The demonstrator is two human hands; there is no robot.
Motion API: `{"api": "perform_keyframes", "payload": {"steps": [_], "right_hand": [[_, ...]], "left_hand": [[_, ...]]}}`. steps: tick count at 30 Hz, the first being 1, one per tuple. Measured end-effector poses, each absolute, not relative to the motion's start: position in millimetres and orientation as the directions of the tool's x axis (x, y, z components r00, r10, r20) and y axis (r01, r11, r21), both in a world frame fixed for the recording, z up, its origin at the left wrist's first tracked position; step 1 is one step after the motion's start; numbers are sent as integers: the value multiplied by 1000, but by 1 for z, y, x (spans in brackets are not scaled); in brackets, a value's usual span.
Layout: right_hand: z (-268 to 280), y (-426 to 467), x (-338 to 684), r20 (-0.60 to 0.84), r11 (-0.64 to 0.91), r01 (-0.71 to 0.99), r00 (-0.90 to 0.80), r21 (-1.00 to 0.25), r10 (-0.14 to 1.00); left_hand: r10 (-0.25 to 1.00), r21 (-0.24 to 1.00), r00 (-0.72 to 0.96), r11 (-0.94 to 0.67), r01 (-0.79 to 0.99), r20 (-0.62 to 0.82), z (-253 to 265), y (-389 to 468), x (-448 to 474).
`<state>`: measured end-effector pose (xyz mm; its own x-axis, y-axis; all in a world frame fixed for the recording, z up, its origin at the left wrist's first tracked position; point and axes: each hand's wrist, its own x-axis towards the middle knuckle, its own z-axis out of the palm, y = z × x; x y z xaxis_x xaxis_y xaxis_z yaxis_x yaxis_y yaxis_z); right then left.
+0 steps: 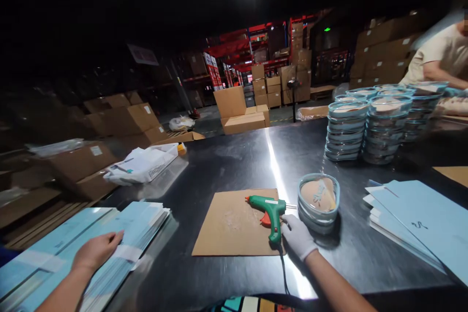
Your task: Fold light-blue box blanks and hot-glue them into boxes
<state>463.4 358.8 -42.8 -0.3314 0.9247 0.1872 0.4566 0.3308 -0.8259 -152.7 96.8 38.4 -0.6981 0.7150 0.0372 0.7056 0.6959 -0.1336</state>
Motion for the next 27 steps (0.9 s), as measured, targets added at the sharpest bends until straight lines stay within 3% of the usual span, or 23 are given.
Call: {"api": "perform_keyframes", "payload": {"steps": [8, 12, 14, 16, 18, 21, 22, 25, 27], "right_hand": [[-38, 354, 459, 185, 316, 409, -328, -856, 926], [-35, 351, 459, 170, 297, 397, -325, -868, 930], [-35, 350, 459, 166, 294, 396, -326, -870, 931], [-34, 350, 459, 164, 295, 390, -334, -873, 928], [-34, 351, 460, 164, 298, 383, -345, -874, 924], [-36, 354, 461, 162, 301, 388, -350, -871, 923], [-36, 354, 461, 162, 300, 392, -347, -869, 924], [-37, 356, 462, 164, 300, 394, -342, -869, 925], [-37, 356, 462, 171, 305, 392, -340, -868, 925]], "left_hand": [[793, -332, -596, 599, 728, 124, 52, 105, -125], [782, -315, -606, 616, 722, 142, 46, 117, -96], [805, -183, -589, 570, 801, -70, 36, 116, -73], [805, 16, -458, 500, 866, -378, 27, 112, -51], [784, 193, -314, 476, 858, -535, 29, 108, -42], [799, 264, -445, 568, 780, -404, 52, 109, -66], [776, 211, -567, 625, 752, -277, 62, 111, -81], [545, -93, -837, 837, 539, 53, 79, 111, -132], [522, -216, -849, 841, 496, 83, 74, 104, -155]]}}
